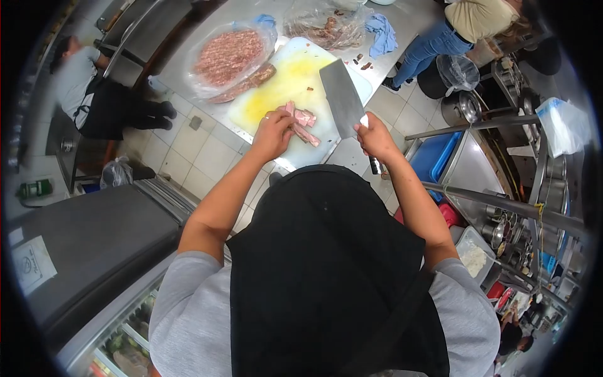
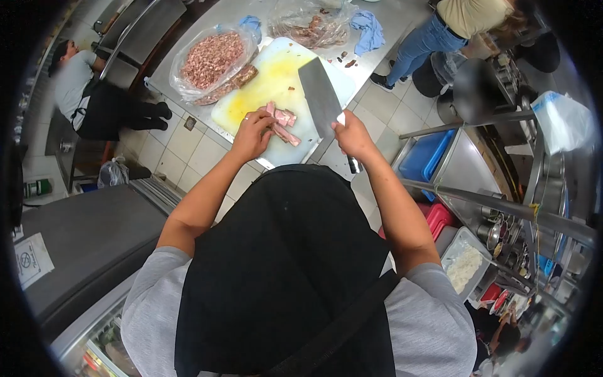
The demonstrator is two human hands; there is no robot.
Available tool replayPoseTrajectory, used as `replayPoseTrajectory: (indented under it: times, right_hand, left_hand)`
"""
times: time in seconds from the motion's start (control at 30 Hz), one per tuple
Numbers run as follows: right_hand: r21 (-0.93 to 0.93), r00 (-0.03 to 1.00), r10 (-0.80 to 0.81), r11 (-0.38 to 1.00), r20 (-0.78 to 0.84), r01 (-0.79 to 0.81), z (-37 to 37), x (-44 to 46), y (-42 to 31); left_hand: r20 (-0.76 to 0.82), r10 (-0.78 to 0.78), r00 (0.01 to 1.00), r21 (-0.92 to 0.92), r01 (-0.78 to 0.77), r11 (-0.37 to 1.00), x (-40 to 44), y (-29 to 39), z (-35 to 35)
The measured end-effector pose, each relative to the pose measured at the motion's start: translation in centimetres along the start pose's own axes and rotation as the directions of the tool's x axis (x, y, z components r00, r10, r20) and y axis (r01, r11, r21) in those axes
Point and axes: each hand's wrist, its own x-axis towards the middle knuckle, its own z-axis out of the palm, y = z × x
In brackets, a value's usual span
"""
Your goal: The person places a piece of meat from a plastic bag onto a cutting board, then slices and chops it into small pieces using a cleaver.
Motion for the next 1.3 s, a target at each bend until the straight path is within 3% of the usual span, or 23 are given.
replayPoseTrajectory:
  times: [0.03, 0.07, 0.13, 0.2, 0.23, 0.3, 0.43, 0.5, 0.63, 0.73, 0.77, 0.8, 0.87, 0.9, 0.97, 1.0, 1.07, 1.13, 1.23, 1.27, 1.3]
  right_hand:
    - [-0.129, 0.999, 0.013, 0.991, -0.044, -0.019, -0.2, -0.2, 0.0]
    - [-0.119, 0.999, 0.011, 0.993, -0.052, -0.017, -0.3, 0.2, 0.8]
    - [-0.41, 0.99, -0.104, 0.91, -0.099, 0.055, -0.2, 1.0, 2.2]
    - [-0.456, 0.988, -0.132, 0.886, -0.08, 0.081, -0.3, 1.4, 2.3]
    - [-0.51, 0.986, -0.158, 0.853, -0.049, 0.111, -0.2, 1.4, 2.0]
    - [-0.538, 0.988, -0.15, 0.836, -0.046, 0.102, 0.6, 2.6, 2.5]
    - [-0.571, 0.993, -0.111, 0.817, -0.028, 0.075, 0.8, 3.1, 2.2]
    - [-0.573, 0.991, -0.125, 0.815, -0.038, 0.081, 0.8, 3.2, 2.5]
    - [-0.567, 0.987, -0.152, 0.818, -0.049, 0.097, 0.7, 3.6, 2.9]
    - [-0.561, 0.989, -0.137, 0.823, -0.053, 0.084, 0.9, 3.8, 2.7]
    - [-0.561, 0.989, -0.14, 0.823, -0.05, 0.088, 0.9, 3.8, 2.6]
    - [-0.57, 0.989, -0.14, 0.817, -0.046, 0.089, 1.0, 3.7, 2.5]
    - [-0.574, 0.989, -0.14, 0.814, -0.051, 0.086, 1.0, 3.6, 2.2]
    - [-0.577, 0.99, -0.13, 0.813, -0.054, 0.075, 1.1, 3.5, 2.2]
    - [-0.572, 0.992, -0.114, 0.819, -0.062, 0.058, 1.1, 3.4, 2.4]
    - [-0.573, 0.991, -0.119, 0.817, -0.054, 0.067, 1.2, 3.5, 2.4]
    - [-0.572, 0.991, -0.126, 0.816, -0.041, 0.08, 1.4, 3.4, 2.3]
    - [-0.588, 0.994, -0.105, 0.807, -0.042, 0.06, 1.4, 3.4, 2.0]
    - [-0.604, 0.991, -0.119, 0.794, -0.055, 0.062, 1.5, 3.9, 2.5]
    - [-0.606, 0.991, -0.119, 0.793, -0.053, 0.063, 1.5, 4.0, 2.7]
    - [-0.602, 0.991, -0.119, 0.796, -0.052, 0.064, 1.5, 3.8, 2.6]
  left_hand:
    - [0.005, 0.01, 1.0, 0.005, -0.01, 1.0, 0.4, 0.1, -0.2]
    - [0.005, 0.016, 1.0, 0.029, -0.016, 0.999, 0.7, 0.2, -0.3]
    - [0.013, 0.033, 0.999, 0.055, -0.034, 0.998, 1.4, 0.9, -1.1]
    - [0.218, 0.09, 0.972, 0.117, -0.118, 0.986, 2.1, 1.4, -1.6]
    - [0.226, 0.097, 0.969, 0.118, -0.126, 0.985, 2.3, 1.4, -1.5]
    - [0.323, 0.057, 0.945, 0.156, -0.112, 0.981, 2.6, 1.2, -1.1]
    - [0.312, 0.079, 0.947, 0.131, -0.125, 0.983, 3.3, 1.3, -1.2]
    - [0.421, -0.123, 0.899, 0.097, 0.09, 0.991, 4.1, 1.4, -2.1]
    - [0.583, -0.144, 0.8, 0.098, 0.107, 0.989, 6.5, 0.4, -4.3]
    - [0.545, -0.218, 0.809, 0.148, 0.163, 0.975, 7.8, 0.6, -4.3]
    - [0.444, -0.131, 0.886, 0.161, 0.065, 0.985, 7.5, -0.6, -3.3]
    - [0.443, -0.131, 0.887, 0.163, 0.064, 0.984, 7.2, -0.6, -3.1]
    - [0.256, -0.151, 0.955, 0.176, 0.107, 0.979, 7.0, -0.7, -2.5]
    - [0.262, -0.145, 0.954, 0.175, 0.1, 0.979, 6.8, -1.1, -2.2]
    - [0.063, -0.315, 0.947, 0.034, 0.313, 0.949, 6.4, -2.3, -2.0]
    - [0.07, -0.314, 0.947, 0.038, 0.312, 0.949, 6.5, -2.9, -1.9]
    - [0.119, -0.527, 0.841, 0.042, 0.526, 0.849, 7.0, -4.2, -1.9]
    - [0.158, -0.521, 0.839, 0.024, 0.524, 0.851, 7.3, -4.4, -1.7]
    - [0.239, -0.371, 0.897, 0.096, 0.358, 0.929, 7.8, -4.8, -0.7]
    - [0.238, -0.373, 0.897, 0.096, 0.36, 0.928, 7.8, -5.0, -0.5]
    - [0.244, -0.438, 0.865, -0.038, 0.46, 0.887, 8.3, -4.3, -0.9]
